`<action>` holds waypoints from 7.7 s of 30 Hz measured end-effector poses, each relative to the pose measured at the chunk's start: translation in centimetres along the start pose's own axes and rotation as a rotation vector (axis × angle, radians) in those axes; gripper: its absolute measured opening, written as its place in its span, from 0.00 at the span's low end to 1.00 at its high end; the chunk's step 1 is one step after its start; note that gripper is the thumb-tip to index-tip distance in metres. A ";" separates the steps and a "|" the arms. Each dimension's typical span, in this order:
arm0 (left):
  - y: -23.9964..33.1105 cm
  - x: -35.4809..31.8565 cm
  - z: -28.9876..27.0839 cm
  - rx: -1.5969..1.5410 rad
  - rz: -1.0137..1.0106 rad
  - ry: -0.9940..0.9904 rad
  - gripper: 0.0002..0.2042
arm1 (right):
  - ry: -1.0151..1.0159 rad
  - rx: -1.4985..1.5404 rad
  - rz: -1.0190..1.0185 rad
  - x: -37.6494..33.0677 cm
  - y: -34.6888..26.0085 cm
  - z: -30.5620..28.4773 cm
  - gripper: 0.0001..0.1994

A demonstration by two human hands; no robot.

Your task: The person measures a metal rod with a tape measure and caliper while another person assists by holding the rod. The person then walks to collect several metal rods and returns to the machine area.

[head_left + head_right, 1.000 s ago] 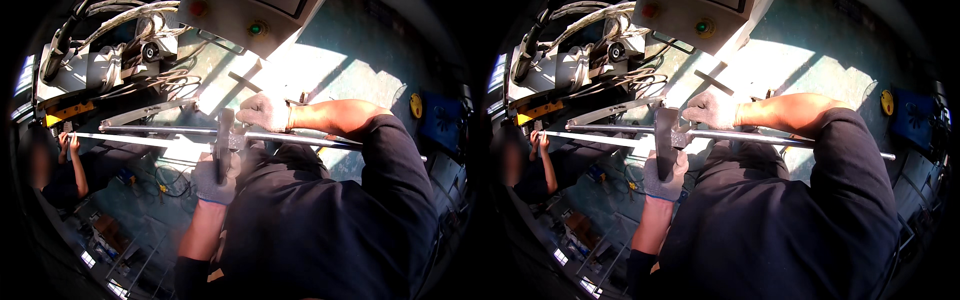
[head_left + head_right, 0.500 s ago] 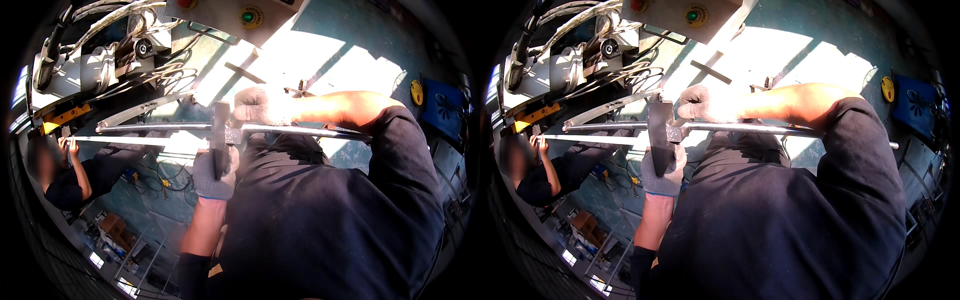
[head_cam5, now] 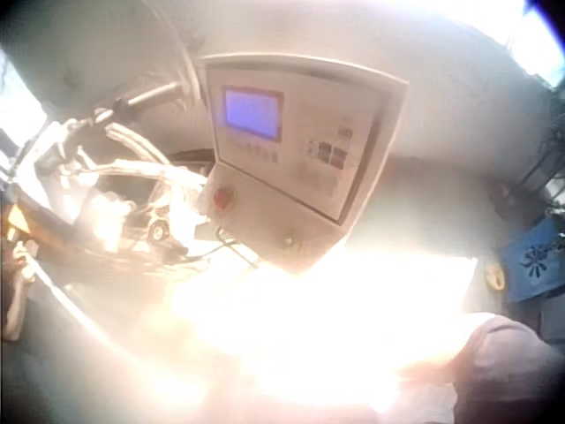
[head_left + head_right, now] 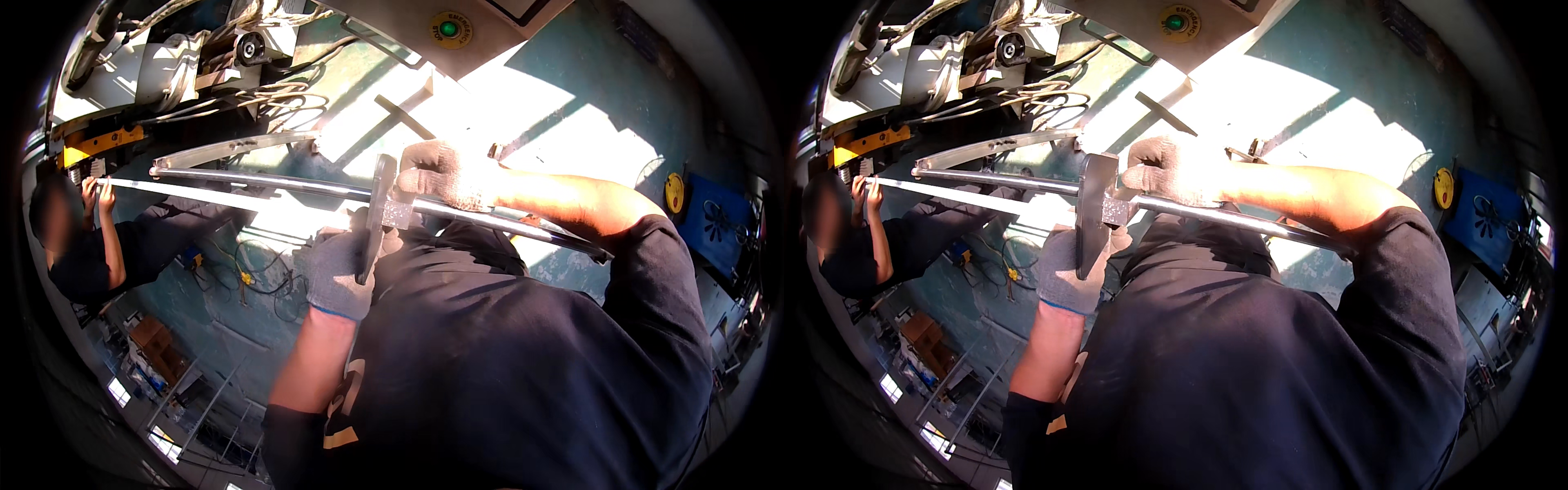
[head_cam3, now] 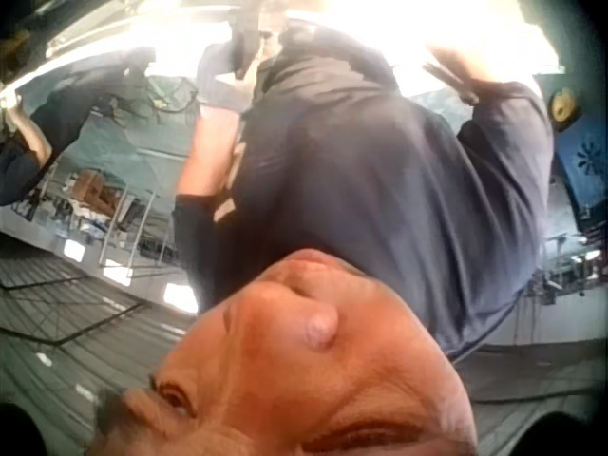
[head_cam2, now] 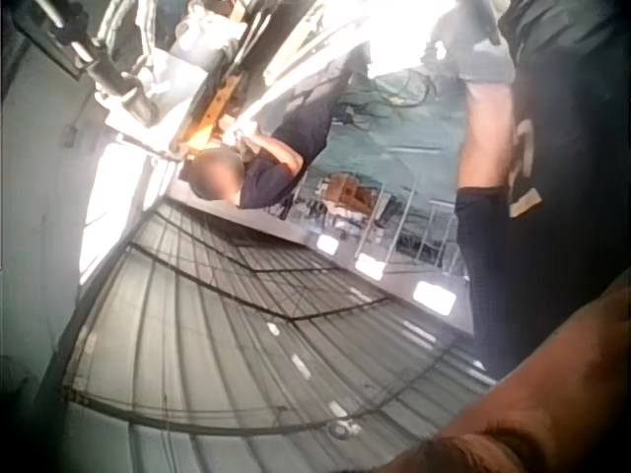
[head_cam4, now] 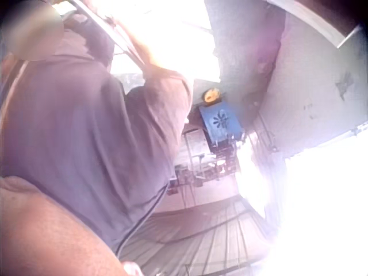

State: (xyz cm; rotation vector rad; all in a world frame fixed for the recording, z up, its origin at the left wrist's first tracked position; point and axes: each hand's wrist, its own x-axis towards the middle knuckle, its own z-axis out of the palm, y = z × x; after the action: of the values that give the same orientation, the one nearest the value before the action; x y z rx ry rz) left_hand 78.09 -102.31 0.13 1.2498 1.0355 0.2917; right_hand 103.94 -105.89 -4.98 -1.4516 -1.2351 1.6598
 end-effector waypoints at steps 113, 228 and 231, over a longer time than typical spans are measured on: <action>0.6 0.0 -1.6 0.546 0.224 0.139 0.10 | 0.242 -0.319 0.576 -2.5 -2.0 -2.2 0.35; -0.6 -0.4 -1.5 0.630 0.320 0.222 0.07 | 0.080 -0.486 -0.119 -0.1 3.8 -1.0 0.07; -0.3 -0.3 -1.7 0.667 0.340 0.220 0.07 | 0.088 -0.483 -0.076 -0.3 3.3 -0.9 0.09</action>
State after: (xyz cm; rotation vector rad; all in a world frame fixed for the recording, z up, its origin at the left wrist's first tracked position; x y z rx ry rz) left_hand 76.47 -101.56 0.10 2.0410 1.1493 0.3651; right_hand 105.31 -107.23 -7.83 -1.7071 -1.6965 1.2823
